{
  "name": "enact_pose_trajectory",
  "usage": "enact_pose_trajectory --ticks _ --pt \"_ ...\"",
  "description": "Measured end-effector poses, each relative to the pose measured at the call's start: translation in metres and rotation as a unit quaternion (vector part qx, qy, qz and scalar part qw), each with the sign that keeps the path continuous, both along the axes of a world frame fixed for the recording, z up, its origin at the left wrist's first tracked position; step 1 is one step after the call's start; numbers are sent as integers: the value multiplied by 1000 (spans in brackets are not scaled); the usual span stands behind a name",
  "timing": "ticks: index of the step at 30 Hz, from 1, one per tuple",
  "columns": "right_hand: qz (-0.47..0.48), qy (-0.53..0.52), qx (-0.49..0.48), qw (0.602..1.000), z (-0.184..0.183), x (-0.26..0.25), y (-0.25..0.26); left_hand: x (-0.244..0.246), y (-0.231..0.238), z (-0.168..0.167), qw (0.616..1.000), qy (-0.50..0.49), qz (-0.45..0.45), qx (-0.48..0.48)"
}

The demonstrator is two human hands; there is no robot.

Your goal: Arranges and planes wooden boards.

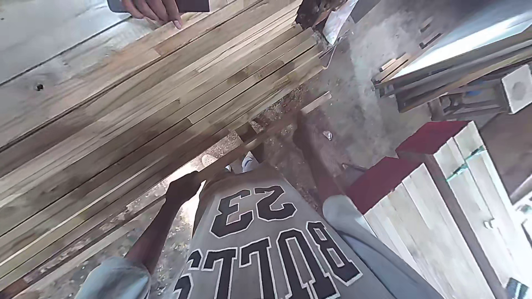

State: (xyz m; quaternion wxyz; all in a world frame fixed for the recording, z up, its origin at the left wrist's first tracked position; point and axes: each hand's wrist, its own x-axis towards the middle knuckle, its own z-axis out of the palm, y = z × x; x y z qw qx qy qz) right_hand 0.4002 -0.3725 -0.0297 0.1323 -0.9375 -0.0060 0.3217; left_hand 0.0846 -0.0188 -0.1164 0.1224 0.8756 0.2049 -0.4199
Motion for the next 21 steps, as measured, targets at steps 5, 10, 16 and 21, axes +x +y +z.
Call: enact_pose_trajectory --ticks 5,10,16,21 --pt "56 137 19 989 24 -31 7 -6 -1 -10 1000 -6 -13 13" --pt "-260 178 218 924 7 -28 -42 8 14 -9 999 -24 -12 -30" --pt "-428 36 442 787 -19 -35 -61 11 37 -20 979 -36 87 -178" --pt "-426 -12 436 792 -31 -31 -59 -3 39 -18 971 -63 124 -193"
